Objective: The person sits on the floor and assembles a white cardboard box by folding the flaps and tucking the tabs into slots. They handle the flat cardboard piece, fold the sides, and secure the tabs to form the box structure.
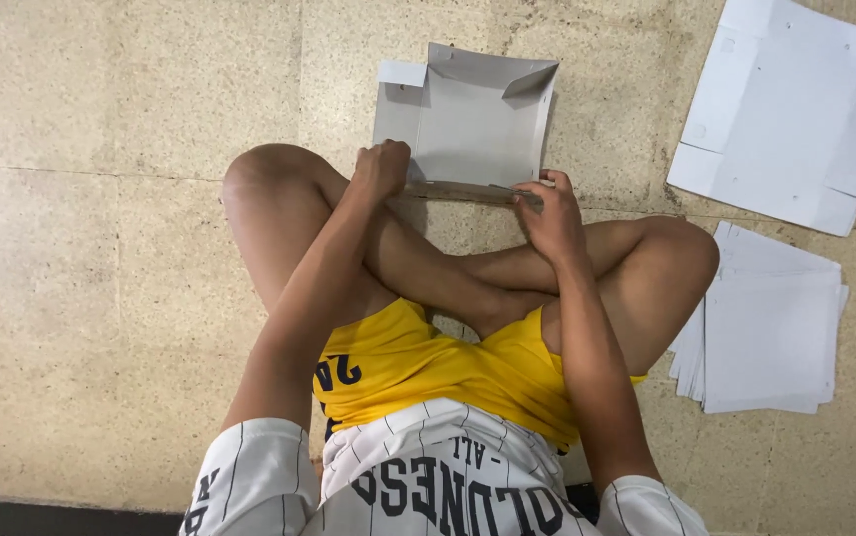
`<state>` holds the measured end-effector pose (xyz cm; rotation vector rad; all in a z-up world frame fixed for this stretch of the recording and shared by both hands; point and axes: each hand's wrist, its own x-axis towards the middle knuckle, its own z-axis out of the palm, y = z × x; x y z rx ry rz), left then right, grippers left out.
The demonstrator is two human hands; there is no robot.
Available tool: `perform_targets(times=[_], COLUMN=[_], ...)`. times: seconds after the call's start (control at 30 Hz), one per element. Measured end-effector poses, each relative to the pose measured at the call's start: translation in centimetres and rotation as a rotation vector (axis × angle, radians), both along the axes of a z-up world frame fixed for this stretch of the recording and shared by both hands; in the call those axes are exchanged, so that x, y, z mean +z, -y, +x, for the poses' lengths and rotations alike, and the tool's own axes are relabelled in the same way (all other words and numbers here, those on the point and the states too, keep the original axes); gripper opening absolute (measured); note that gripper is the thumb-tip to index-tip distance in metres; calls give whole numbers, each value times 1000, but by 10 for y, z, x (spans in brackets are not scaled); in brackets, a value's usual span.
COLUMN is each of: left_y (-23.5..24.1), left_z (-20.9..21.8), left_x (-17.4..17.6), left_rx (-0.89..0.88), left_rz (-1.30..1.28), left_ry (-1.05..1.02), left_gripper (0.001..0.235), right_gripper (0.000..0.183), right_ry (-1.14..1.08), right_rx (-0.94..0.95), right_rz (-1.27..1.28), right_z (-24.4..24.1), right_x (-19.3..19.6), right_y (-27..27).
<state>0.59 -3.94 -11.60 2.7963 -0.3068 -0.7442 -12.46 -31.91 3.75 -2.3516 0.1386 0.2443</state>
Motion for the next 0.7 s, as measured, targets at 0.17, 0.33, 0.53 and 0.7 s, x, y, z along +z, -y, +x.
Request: perform_targets(times=[0.17,0.33,0.53,0.7], left_y=[-15,-10,-10,-3], left_z=[14,16,2,-11], left_x=[-5,-27,41,103], left_rx=[165,318,383,423], left_rz=[290,-16,-192,-412], left_ry=[74,-54,-89,-20], left_gripper=[47,51,59,63], right_gripper=[18,19,21,30], right_ry=[30,10,-22,-32], right_rx=[8,-7,-23,-11], right_rz=[13,24,27,38], right_z=[-1,0,0,1], right_x=[4,9,3,23], right_y=[-2,-3,0,-8])
